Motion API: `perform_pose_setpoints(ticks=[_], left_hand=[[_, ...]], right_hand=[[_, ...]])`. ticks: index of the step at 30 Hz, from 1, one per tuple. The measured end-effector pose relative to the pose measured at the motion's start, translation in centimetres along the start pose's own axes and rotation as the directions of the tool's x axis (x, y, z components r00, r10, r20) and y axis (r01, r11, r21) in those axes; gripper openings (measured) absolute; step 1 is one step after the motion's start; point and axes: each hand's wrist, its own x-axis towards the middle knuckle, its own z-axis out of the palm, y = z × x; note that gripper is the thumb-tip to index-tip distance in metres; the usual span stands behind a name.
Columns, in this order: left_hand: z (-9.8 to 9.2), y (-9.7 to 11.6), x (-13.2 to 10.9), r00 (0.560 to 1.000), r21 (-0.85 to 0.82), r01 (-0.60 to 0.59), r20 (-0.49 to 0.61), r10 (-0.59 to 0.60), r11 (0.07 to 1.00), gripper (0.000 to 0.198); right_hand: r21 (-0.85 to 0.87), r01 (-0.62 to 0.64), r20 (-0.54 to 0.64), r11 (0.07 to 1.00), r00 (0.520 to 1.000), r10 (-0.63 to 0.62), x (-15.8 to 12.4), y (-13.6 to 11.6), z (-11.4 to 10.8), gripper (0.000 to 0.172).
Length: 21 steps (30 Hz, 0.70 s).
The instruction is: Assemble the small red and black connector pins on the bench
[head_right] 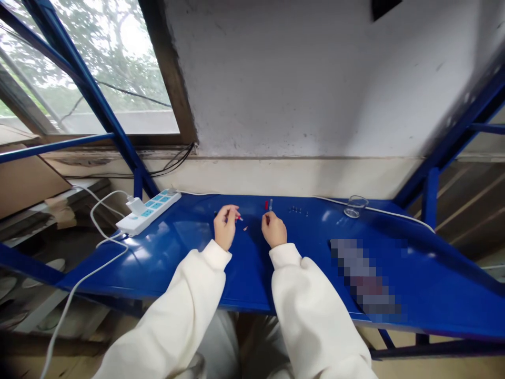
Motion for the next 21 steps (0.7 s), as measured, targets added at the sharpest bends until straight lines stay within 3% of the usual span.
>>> perform_pose_setpoints(ticks=[3, 7, 9, 15, 21], left_hand=[[0.9, -0.6, -1.5, 0.978, 0.065, -0.006, 0.207, -0.007, 0.998, 0.030], [1.2, -1.2, -2.4, 0.882, 0.164, -0.162, 0.466, 0.068, 0.973, 0.030], [1.1, -1.3, -2.6, 0.865, 0.192, -0.204, 0.495, 0.085, 0.960, 0.032], [1.0, -1.6, -2.4, 0.882, 0.264, -0.227, 0.463, 0.083, 0.937, 0.034], [0.8, -1.4, -2.4, 0.882, 0.284, -0.253, 0.460, 0.100, 0.925, 0.035]], right_hand=[[-0.005, 0.012, 0.014, 1.000, 1.000, -0.012, 0.0, 0.1, 0.1, 0.019], [0.001, 0.003, 0.004, 1.000, 1.000, -0.003, 0.0, 0.4, 0.3, 0.017], [0.009, -0.033, -0.016, 0.999, 0.999, 0.033, 0.2, 0.8, 0.3, 0.017], [-0.004, -0.127, -0.076, 0.992, 0.989, 0.126, 2.1, 2.5, 0.8, 0.033], [-0.133, -0.197, 0.008, 0.971, 0.980, 0.199, 5.0, 3.6, 2.2, 0.044]])
